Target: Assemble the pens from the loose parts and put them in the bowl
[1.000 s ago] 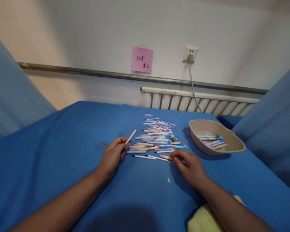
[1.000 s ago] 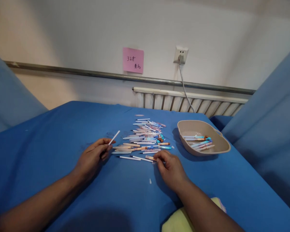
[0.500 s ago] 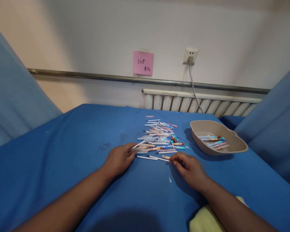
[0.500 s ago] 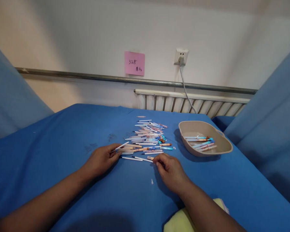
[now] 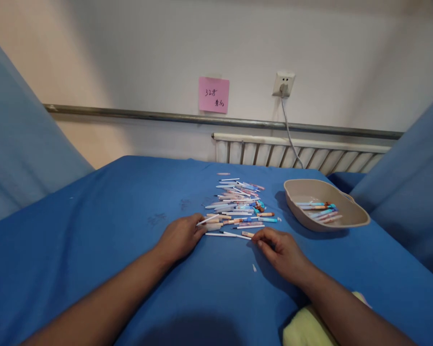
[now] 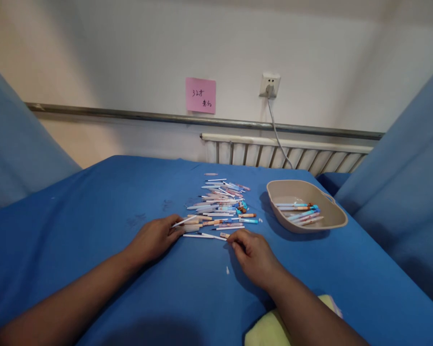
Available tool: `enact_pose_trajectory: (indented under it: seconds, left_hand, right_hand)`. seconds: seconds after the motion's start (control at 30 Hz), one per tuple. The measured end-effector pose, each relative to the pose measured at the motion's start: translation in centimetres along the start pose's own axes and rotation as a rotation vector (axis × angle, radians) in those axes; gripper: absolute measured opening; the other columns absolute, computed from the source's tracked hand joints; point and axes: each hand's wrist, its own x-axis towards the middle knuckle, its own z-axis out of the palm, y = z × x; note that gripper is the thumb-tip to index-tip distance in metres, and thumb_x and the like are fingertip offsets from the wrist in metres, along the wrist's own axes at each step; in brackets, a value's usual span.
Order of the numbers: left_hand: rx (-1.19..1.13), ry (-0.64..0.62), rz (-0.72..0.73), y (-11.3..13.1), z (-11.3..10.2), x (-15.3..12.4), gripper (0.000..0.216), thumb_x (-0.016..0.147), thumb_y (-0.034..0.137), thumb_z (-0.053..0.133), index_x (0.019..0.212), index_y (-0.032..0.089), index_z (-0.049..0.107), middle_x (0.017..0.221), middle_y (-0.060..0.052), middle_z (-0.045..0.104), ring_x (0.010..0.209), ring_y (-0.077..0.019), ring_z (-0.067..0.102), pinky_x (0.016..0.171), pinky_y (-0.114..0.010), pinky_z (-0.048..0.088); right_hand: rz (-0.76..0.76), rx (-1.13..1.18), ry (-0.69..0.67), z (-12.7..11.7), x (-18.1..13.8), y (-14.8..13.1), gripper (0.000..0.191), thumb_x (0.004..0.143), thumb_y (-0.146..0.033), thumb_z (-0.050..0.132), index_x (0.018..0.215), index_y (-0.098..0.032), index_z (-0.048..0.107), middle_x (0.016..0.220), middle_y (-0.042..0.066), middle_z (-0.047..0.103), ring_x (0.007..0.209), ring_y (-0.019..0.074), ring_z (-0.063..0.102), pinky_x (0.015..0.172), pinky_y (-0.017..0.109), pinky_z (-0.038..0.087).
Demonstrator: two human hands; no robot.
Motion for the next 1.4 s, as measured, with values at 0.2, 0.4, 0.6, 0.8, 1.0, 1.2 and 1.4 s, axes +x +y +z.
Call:
enact_pose_trajectory:
  seconds: [0.2,0.4,0.6,0.8,1.0,1.2,1.4]
  left_hand:
    - [-0.046,0.039,0.058,0.8,0.1,-0.5,0.029,0.09,0.041,0.044,0.103,0.023,0.062,0.089,-0.008,0.071,0.075,-0.0243,0.064,0.062,-0.027,0.037]
    - [-0.033,0.007,0.097,2.2,1.0,-0.9,0.028,0.09,0.038,0.045,0.107,0.023,0.061,0.096,-0.009,0.071,0.084,-0.0267,0.065,0.069,-0.029,0.039]
    - [-0.27,-0.084,0.218,5.5,1.9,-3.1,0.02,0.088,0.038,0.049,0.093,0.025,0.064,0.08,-0.003,0.071,0.072,-0.0214,0.064,0.061,-0.025,0.038]
    - [-0.542,-0.118,0.161,6.0,2.3,-3.1,0.019,0.083,0.035,0.054,0.075,0.021,0.064,0.066,0.002,0.061,0.06,-0.0157,0.054,0.054,-0.022,0.034]
    - [-0.822,-0.15,0.089,4.8,2.1,-1.9,0.018,0.074,0.035,0.063,0.072,0.018,0.063,0.088,-0.003,0.06,0.08,-0.0179,0.053,0.067,-0.023,0.041]
    - [-1.017,-0.295,-0.059,4.8,1.8,-2.3,0.024,0.074,0.041,0.061,0.074,0.017,0.059,0.067,0.002,0.053,0.063,-0.0131,0.046,0.057,-0.021,0.036]
    - [-1.047,-0.3,-0.055,4.5,2.0,-2.2,0.023,0.074,0.039,0.062,0.074,0.017,0.058,0.065,0.004,0.049,0.06,-0.0113,0.043,0.054,-0.021,0.032]
  right_hand:
    - [0.03,0.089,0.058,0.1,0.1,-0.4,0.018,0.085,-0.024,0.05,0.094,-0.02,0.066,0.087,0.002,0.07,0.079,0.0165,0.063,0.072,0.027,0.048]
    - [0.04,0.207,0.054,0.9,0.0,-1.1,0.021,0.084,-0.029,0.055,0.1,-0.02,0.066,0.085,0.004,0.069,0.078,0.0167,0.063,0.073,0.029,0.049]
    - [0.054,0.391,0.092,1.8,-0.4,-2.8,0.02,0.08,-0.03,0.062,0.097,-0.019,0.066,0.072,-0.001,0.062,0.062,0.0116,0.055,0.059,0.023,0.045]
    - [0.096,0.524,0.172,0.7,-0.3,-3.5,0.019,0.083,-0.035,0.058,0.075,-0.018,0.061,0.062,-0.003,0.055,0.054,0.0096,0.047,0.052,0.021,0.038]
    - [0.152,0.619,0.457,-1.3,0.3,-1.4,0.027,0.085,-0.043,0.054,0.072,-0.019,0.053,0.062,-0.003,0.051,0.055,0.0099,0.046,0.053,0.021,0.039]
    - [0.138,0.532,0.451,-1.5,0.2,-1.0,0.027,0.087,-0.042,0.053,0.071,-0.02,0.053,0.061,-0.003,0.051,0.056,0.0108,0.046,0.055,0.021,0.038]
    - [0.11,0.504,0.443,-1.4,-0.1,-1.2,0.022,0.088,-0.037,0.053,0.074,-0.02,0.054,0.062,-0.004,0.051,0.059,0.011,0.047,0.058,0.022,0.038]
